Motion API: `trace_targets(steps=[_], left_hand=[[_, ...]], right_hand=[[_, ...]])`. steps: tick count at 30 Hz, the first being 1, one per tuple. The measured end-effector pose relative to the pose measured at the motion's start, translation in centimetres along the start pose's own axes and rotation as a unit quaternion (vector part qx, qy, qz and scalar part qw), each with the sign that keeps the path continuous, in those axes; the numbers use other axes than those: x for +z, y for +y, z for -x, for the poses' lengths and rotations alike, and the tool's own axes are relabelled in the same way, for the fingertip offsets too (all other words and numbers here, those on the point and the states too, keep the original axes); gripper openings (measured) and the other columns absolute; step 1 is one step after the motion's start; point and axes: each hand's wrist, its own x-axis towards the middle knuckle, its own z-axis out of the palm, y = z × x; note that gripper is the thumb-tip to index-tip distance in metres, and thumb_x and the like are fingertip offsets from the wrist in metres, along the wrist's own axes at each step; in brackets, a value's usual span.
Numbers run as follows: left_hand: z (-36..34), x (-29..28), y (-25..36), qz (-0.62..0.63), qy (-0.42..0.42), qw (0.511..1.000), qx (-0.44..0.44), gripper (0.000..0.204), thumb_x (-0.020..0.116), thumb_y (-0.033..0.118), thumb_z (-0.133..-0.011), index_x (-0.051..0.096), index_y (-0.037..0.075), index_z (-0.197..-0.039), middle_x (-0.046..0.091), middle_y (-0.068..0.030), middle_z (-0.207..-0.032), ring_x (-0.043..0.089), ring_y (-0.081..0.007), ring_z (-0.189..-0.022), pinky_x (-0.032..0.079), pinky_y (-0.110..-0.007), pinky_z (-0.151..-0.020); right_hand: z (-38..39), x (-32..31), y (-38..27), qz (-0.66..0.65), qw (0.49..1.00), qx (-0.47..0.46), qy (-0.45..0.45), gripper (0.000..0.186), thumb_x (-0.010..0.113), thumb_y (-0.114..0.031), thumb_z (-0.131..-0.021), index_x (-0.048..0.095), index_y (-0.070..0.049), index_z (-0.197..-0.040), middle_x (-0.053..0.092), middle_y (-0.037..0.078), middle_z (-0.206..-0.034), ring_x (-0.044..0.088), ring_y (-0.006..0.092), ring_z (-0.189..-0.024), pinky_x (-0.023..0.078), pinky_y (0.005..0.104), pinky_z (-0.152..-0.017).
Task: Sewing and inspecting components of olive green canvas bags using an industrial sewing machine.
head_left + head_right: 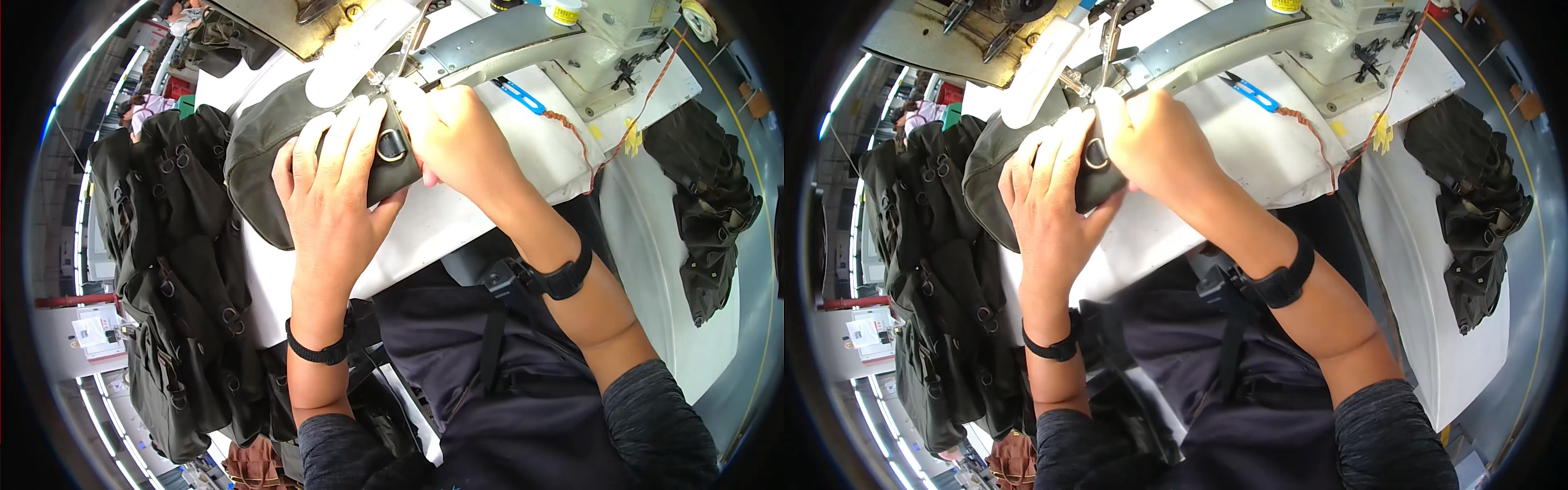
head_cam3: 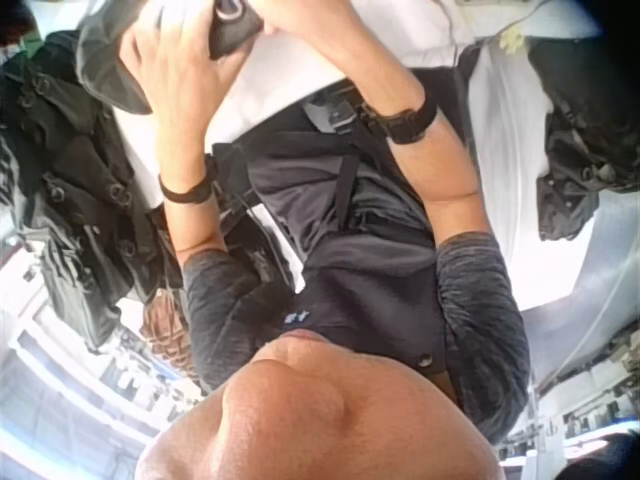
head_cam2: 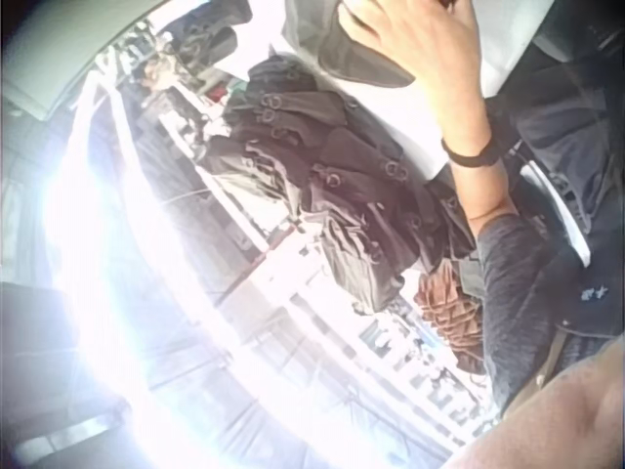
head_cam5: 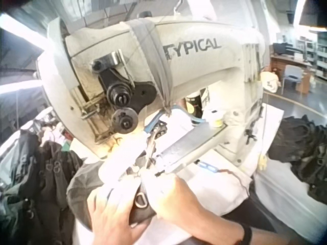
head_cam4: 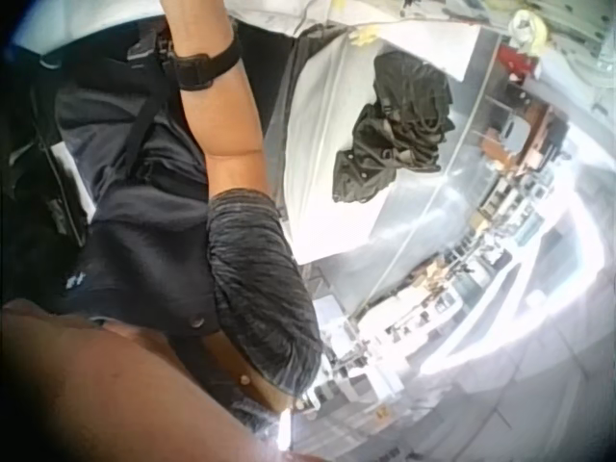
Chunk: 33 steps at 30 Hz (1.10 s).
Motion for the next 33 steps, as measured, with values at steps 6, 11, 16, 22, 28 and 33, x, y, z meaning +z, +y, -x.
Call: trace_targets(steps=[6,11,16,22,28,33], left_hand=[[-0.5,-0.6,-0.3,0.015,-0.014,1.0,-0.008,0.08,0.092,0.023,-0.068,0.066,0.016,-0.143,0.065,-0.0032,-0.143,0.053,-0.0275,-0.137,0.033,-0.048,-0.119],[-1.4,-2.4,-0.8,0.063,-0.049,0.997,-0.013,0.076,0.095,0.021,-0.068,0.068,0.012,-0.139,0.071,-0.007,-0.131,0.058,-0.0298,-0.133,0.035,-0.049,-0.117],[-1.3,-2.8,0.4,0.072,-0.065,0.995,-0.012,0.076,0.095,0.02,-0.068,0.067,0.008,-0.138,0.07,-0.01,-0.129,0.06,-0.0313,-0.13,0.037,-0.047,-0.116],[-1.2,-2.3,1.2,0.096,-0.042,0.994,-0.04,0.074,0.093,0.017,-0.069,0.067,0.006,-0.137,0.07,-0.0112,-0.127,0.062,-0.0326,-0.127,0.039,-0.048,-0.114],[-1.5,-1.9,2.0,0.095,-0.038,0.993,-0.061,0.077,0.092,0.017,-0.07,0.065,0.006,-0.142,0.071,-0.0125,-0.126,0.065,-0.0325,-0.122,0.039,-0.044,-0.114],[-1.4,-1.3,1.9,0.144,-0.011,0.987,-0.068,0.067,0.091,0.017,-0.078,0.065,0.004,-0.139,0.07,-0.013,-0.13,0.064,-0.0329,-0.122,0.041,-0.045,-0.111]], right_hand=[[2.1,0.2,0.2,-0.14,0.99,-0.009,0.006,0.028,0.06,-0.021,-0.106,0.072,0.003,-0.096,0.066,0.005,-0.071,0.06,0.0107,-0.052,0.046,0.0259,-0.05],[2.2,0.3,0.3,-0.27,0.961,0.057,-0.02,0.024,0.066,-0.019,-0.104,0.073,0.003,-0.111,0.066,0.004,-0.082,0.057,0.009,-0.058,0.046,0.0244,-0.055],[2.4,-0.3,1.1,-0.359,0.926,0.106,-0.046,0.034,0.068,-0.017,-0.103,0.07,0.002,-0.131,0.066,0.003,-0.084,0.057,0.0089,-0.06,0.045,0.0237,-0.055],[2.2,-0.6,1.7,-0.379,0.917,0.106,-0.06,0.03,0.068,-0.017,-0.104,0.071,0.001,-0.128,0.066,0.002,-0.083,0.055,0.0076,-0.061,0.043,0.0221,-0.055],[1.6,-1.2,2.2,-0.382,0.915,0.112,-0.07,0.029,0.066,-0.02,-0.105,0.074,0.001,-0.124,0.065,0.002,-0.08,0.055,0.008,-0.062,0.043,0.023,-0.057],[1.9,-2.0,2.1,-0.227,0.972,0.044,-0.05,0.025,0.066,-0.02,-0.105,0.077,0.0,-0.115,0.068,0.002,-0.085,0.058,0.0077,-0.065,0.046,0.0235,-0.061]])
